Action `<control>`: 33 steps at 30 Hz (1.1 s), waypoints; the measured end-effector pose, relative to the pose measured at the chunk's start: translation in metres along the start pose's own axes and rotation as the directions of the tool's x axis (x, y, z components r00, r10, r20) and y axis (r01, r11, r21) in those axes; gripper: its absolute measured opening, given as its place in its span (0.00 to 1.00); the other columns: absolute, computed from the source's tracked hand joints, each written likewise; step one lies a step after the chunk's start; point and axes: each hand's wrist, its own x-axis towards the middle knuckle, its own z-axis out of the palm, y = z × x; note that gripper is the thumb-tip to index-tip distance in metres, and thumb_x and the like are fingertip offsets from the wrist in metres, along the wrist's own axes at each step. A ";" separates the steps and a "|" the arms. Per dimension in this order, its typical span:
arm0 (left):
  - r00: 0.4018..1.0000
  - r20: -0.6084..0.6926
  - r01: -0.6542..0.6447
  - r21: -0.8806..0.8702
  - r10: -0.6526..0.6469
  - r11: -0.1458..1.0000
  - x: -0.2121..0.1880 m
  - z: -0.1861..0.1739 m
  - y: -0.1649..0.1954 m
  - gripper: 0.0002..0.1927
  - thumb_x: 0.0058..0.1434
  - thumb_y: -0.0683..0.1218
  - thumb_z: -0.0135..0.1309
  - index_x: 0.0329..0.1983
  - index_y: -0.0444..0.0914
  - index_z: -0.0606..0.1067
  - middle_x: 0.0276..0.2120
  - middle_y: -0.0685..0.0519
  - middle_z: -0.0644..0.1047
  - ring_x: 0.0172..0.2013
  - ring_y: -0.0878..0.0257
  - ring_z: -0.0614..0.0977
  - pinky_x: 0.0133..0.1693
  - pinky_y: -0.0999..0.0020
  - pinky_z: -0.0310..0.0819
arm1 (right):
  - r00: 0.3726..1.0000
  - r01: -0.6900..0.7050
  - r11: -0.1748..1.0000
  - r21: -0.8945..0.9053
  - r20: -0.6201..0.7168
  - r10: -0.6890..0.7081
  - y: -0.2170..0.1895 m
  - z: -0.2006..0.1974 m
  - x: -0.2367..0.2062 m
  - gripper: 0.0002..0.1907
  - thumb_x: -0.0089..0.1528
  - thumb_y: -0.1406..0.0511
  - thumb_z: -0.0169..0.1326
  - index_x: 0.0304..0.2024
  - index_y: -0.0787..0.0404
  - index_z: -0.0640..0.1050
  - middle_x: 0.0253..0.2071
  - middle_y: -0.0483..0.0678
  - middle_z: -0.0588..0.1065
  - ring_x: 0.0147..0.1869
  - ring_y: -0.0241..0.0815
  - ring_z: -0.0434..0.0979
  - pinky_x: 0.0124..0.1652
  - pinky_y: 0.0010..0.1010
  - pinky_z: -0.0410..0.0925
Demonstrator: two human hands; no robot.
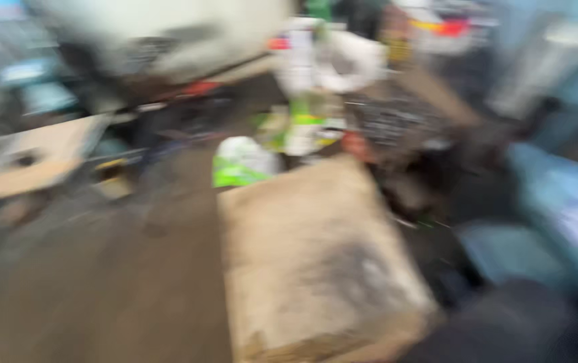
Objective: The person sits at a bench grinder and grinds small metal castings one at a time, holding each piece by hand against the spinning wheel until sparks fly. Finished pieces are placed on a metal tray of ground parts, and new rough castings are picked from the tray to continue grinding.
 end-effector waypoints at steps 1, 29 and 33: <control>1.000 0.025 -0.011 0.027 0.010 1.000 0.033 0.027 0.001 0.13 0.59 0.51 0.56 0.31 0.36 0.79 0.27 0.43 0.80 0.29 0.53 0.83 0.34 0.56 0.74 | 0.999 -0.011 1.000 -0.013 -0.038 0.011 0.029 -0.030 -0.021 0.21 0.54 0.61 0.62 0.50 0.59 0.82 0.57 0.53 0.78 0.59 0.52 0.77 0.56 0.38 0.67; 0.730 0.683 0.566 -0.567 -0.042 0.599 0.099 0.203 -0.064 0.17 0.75 0.48 0.46 0.55 0.30 0.75 0.44 0.49 0.79 0.39 0.66 0.79 0.44 0.71 0.76 | 0.811 0.017 0.607 0.795 -0.366 0.457 0.091 -0.120 -0.110 0.37 0.53 0.68 0.66 0.64 0.57 0.69 0.46 0.42 0.79 0.49 0.31 0.79 0.47 0.26 0.74; 0.611 0.718 0.767 -0.435 -0.333 0.472 0.101 0.200 -0.059 0.16 0.69 0.50 0.45 0.52 0.36 0.74 0.41 0.50 0.80 0.39 0.61 0.82 0.42 0.64 0.79 | 0.834 -0.074 0.692 0.719 -0.336 0.438 0.097 -0.116 -0.107 0.37 0.51 0.73 0.66 0.63 0.58 0.71 0.45 0.41 0.77 0.45 0.30 0.77 0.46 0.23 0.73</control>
